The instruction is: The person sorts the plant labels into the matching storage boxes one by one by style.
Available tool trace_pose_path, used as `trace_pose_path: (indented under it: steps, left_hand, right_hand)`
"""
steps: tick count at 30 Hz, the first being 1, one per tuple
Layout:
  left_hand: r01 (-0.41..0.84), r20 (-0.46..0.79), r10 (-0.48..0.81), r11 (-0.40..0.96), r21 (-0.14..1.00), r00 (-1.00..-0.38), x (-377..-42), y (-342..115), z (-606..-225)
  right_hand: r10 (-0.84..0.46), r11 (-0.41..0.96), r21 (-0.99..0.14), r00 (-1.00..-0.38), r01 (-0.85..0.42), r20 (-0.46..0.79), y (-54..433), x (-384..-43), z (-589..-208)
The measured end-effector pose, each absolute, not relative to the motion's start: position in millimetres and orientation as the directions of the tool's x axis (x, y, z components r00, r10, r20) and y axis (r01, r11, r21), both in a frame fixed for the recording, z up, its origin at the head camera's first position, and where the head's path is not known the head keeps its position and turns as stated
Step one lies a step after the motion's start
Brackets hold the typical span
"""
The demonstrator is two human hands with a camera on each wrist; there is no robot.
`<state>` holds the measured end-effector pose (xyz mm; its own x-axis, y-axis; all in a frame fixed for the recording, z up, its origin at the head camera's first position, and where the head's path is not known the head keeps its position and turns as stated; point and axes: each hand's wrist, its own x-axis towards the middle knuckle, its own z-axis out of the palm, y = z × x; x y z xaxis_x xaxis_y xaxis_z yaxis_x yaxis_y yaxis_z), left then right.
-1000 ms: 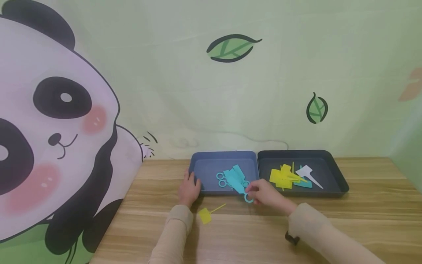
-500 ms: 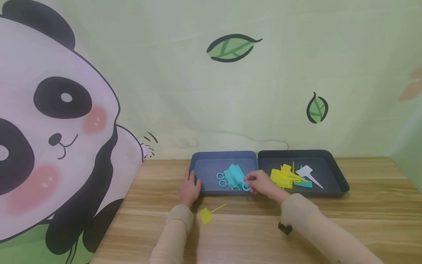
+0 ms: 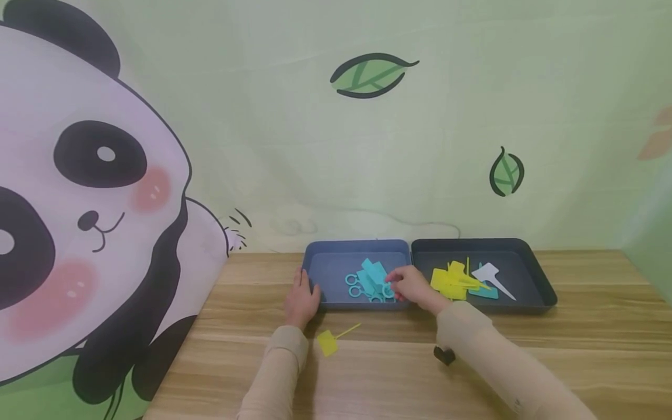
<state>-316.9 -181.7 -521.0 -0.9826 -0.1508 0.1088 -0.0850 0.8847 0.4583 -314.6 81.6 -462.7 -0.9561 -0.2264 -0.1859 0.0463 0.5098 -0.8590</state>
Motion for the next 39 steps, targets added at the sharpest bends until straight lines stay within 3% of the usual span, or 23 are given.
trace_pose_path:
  steps: [19, 30, 39]
  left_hand:
    - [-0.078, 0.101, -0.14, 0.883, 0.463, -0.985, -316.6, -181.4, -519.0]
    - [-0.07, 0.127, -0.143, 0.888, 0.455, -0.982, -315.7, -182.1, -520.6]
    - [-0.055, 0.143, -0.132, 0.892, 0.449, -0.981, -315.6, -183.0, -520.9]
  right_hand:
    - [-0.188, 0.55, -0.835, -0.969, 0.033, -0.163, 65.4, -327.5, -481.3]
    - [-0.159, 0.758, -0.65, -0.981, -0.049, -0.111, 56.6, -327.2, -483.6]
    - [-0.148, 0.814, -0.577, -0.984, -0.066, -0.095, 54.3, -322.9, -484.0]
